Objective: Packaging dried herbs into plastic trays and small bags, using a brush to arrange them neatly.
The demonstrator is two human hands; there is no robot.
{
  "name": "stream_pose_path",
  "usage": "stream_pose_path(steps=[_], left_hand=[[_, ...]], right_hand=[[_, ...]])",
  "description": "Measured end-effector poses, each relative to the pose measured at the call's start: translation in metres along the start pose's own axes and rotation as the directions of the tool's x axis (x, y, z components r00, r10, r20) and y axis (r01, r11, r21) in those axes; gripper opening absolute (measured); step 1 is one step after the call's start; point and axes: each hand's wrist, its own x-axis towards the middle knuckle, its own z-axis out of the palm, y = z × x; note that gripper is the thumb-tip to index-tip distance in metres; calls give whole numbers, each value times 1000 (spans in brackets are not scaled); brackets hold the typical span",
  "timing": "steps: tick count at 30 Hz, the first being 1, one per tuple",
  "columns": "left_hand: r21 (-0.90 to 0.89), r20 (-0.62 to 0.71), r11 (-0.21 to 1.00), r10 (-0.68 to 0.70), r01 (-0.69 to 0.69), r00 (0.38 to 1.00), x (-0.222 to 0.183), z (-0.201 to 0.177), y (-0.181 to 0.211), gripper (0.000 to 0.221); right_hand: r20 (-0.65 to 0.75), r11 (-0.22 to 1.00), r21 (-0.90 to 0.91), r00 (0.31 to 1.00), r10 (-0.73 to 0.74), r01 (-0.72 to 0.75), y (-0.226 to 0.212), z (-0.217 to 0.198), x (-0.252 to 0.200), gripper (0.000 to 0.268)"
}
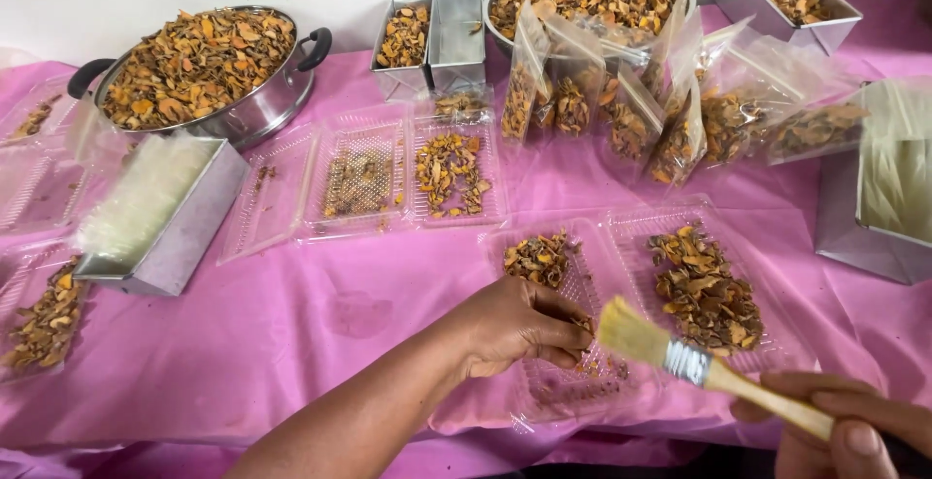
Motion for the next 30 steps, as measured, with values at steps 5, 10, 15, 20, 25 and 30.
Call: stream_pose_path(steps=[5, 10, 15, 20, 25, 30], left_hand=[[-35, -18, 999, -23, 22, 1000, -1, -4, 11, 34], [315, -301, 949, 76, 24, 951, -17, 1, 62, 34], [741, -356, 671, 350, 34, 866, 14, -13, 73, 24], [912, -355, 322, 312, 254, 881, 23, 0, 80, 30], [971, -176, -87, 375, 223, 910, 44, -14, 61, 2], [942, -37, -293, 386, 161, 922, 47, -18, 53, 28]], right_hand=[[-30, 985, -75, 988, 152, -154, -24, 23, 7, 21], [-10, 971, -185, 988, 154, -153, -26, 19, 14, 22], [-39, 953, -276, 992, 123, -129, -33, 28, 16, 21], [-43, 939, -308, 988, 146, -152, -40, 31, 19, 19], [63, 949, -303, 992, 109, -85, -27, 13, 18, 21], [578, 910, -320, 815, -32, 263, 29, -48, 31, 21]])
